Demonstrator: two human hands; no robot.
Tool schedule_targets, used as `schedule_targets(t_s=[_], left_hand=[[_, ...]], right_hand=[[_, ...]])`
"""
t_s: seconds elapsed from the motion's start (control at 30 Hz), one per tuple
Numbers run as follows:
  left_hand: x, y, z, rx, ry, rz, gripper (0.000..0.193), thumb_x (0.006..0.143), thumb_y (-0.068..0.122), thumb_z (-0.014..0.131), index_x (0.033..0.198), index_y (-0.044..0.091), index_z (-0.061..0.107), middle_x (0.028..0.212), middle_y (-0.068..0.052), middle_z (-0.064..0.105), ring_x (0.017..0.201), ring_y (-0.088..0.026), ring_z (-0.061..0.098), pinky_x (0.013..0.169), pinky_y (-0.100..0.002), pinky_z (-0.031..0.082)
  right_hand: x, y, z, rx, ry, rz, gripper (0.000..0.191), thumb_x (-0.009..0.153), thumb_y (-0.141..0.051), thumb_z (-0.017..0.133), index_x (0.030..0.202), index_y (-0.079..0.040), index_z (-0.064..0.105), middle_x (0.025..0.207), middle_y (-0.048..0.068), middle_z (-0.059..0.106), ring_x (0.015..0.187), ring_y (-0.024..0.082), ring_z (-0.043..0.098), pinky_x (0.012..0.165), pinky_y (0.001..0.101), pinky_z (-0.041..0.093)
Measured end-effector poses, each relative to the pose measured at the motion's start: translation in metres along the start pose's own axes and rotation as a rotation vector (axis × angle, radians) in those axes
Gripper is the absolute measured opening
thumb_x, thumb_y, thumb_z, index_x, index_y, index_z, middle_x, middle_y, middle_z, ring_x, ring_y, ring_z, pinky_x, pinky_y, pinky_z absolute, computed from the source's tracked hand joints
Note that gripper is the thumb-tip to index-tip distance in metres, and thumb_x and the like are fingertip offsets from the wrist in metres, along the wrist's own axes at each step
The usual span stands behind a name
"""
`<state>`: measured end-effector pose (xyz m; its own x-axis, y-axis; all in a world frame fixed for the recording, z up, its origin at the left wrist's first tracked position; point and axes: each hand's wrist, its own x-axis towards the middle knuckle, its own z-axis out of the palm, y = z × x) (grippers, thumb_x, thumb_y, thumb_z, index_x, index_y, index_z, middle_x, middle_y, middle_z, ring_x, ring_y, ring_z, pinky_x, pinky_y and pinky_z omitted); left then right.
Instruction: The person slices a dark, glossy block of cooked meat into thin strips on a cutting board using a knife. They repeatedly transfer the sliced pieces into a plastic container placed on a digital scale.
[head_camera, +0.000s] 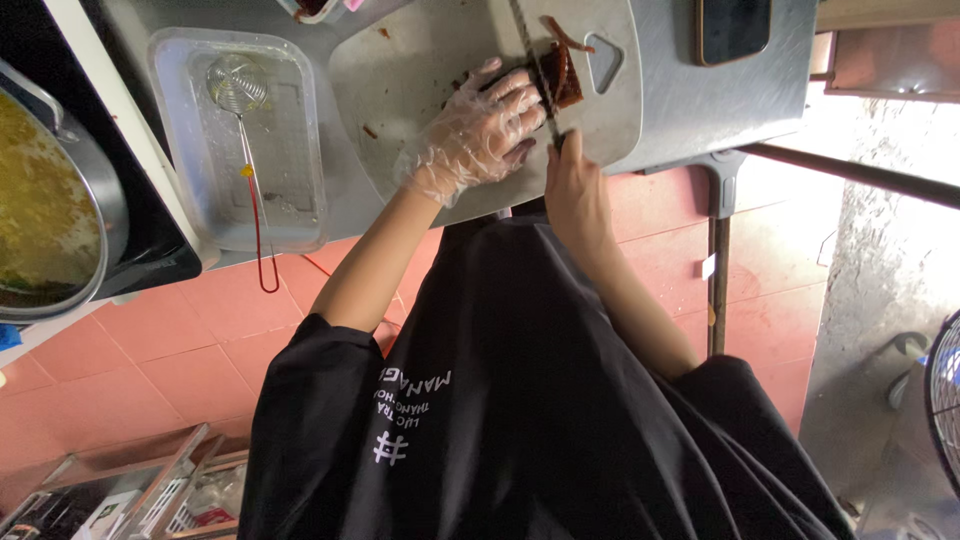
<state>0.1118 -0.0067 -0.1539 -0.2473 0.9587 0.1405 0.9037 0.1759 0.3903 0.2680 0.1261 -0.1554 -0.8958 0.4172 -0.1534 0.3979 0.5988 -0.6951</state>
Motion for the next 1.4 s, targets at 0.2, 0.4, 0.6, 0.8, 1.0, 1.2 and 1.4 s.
schedule_targets(t_s=[0.2,0.4,0.6,0.8,1.0,1.2,1.4], left_hand=[[-0.001,0.000,0.003,-0.005,0.039,-0.001,0.037,0.095,0.032,0.073,0.124,0.010,0.067,0.135,-0.004,0.059,0.142,-0.021,0.044,0.123,-0.050,0.028],[-0.002,-0.001,0.008,-0.021,0.145,-0.020,0.033,0.098,0.030,0.076,0.123,0.012,0.065,0.136,-0.003,0.055,0.142,-0.021,0.044,0.124,-0.050,0.032],[0.004,0.000,0.010,-0.005,0.123,-0.031,0.035,0.095,0.028,0.078,0.123,0.011,0.064,0.133,-0.004,0.055,0.140,-0.023,0.045,0.121,-0.051,0.033],[0.014,-0.002,0.006,-0.017,0.062,-0.004,0.040,0.095,0.031,0.078,0.125,0.009,0.062,0.134,-0.008,0.055,0.142,-0.027,0.045,0.124,-0.050,0.033],[0.012,0.007,0.005,-0.072,0.165,-0.290,0.066,0.088,0.042,0.084,0.133,0.007,0.052,0.125,-0.014,0.058,0.126,-0.033,0.049,0.112,-0.053,0.036],[0.030,0.014,0.014,-0.035,0.170,-0.360,0.067,0.085,0.037,0.083,0.136,0.010,0.048,0.121,-0.011,0.060,0.115,-0.030,0.057,0.109,-0.053,0.039],[0.043,0.017,0.018,-0.039,0.132,-0.357,0.053,0.091,0.028,0.080,0.133,0.011,0.052,0.118,-0.008,0.060,0.115,-0.028,0.058,0.109,-0.051,0.041]], right_hand=[[0.005,-0.002,-0.003,-0.058,-0.030,0.068,0.016,0.108,-0.010,0.054,0.111,0.002,0.044,0.076,0.031,0.066,0.071,0.053,0.063,0.060,0.0610,0.048],[0.012,0.003,-0.013,-0.001,-0.020,0.007,0.014,0.109,-0.008,0.053,0.109,0.003,0.044,0.076,0.031,0.065,0.072,0.052,0.064,0.059,0.0593,0.048],[0.014,0.005,-0.013,-0.019,-0.020,0.011,0.016,0.108,-0.007,0.054,0.109,0.004,0.043,0.073,0.031,0.065,0.070,0.052,0.064,0.057,0.0582,0.048],[0.015,0.009,-0.021,-0.012,-0.021,0.078,0.016,0.110,-0.010,0.054,0.108,0.004,0.044,0.073,0.031,0.065,0.068,0.052,0.065,0.054,0.0570,0.049],[0.016,0.012,-0.025,-0.049,0.013,0.014,0.017,0.109,-0.010,0.054,0.108,0.004,0.045,0.073,0.030,0.066,0.067,0.051,0.066,0.054,0.0563,0.049],[0.017,0.012,-0.026,-0.029,-0.019,0.061,0.016,0.109,-0.010,0.053,0.107,0.004,0.045,0.072,0.029,0.066,0.065,0.050,0.066,0.053,0.0555,0.050],[0.020,0.008,-0.033,-0.057,-0.003,0.004,0.016,0.109,-0.010,0.054,0.108,0.003,0.046,0.072,0.029,0.065,0.066,0.051,0.065,0.053,0.0567,0.048]])
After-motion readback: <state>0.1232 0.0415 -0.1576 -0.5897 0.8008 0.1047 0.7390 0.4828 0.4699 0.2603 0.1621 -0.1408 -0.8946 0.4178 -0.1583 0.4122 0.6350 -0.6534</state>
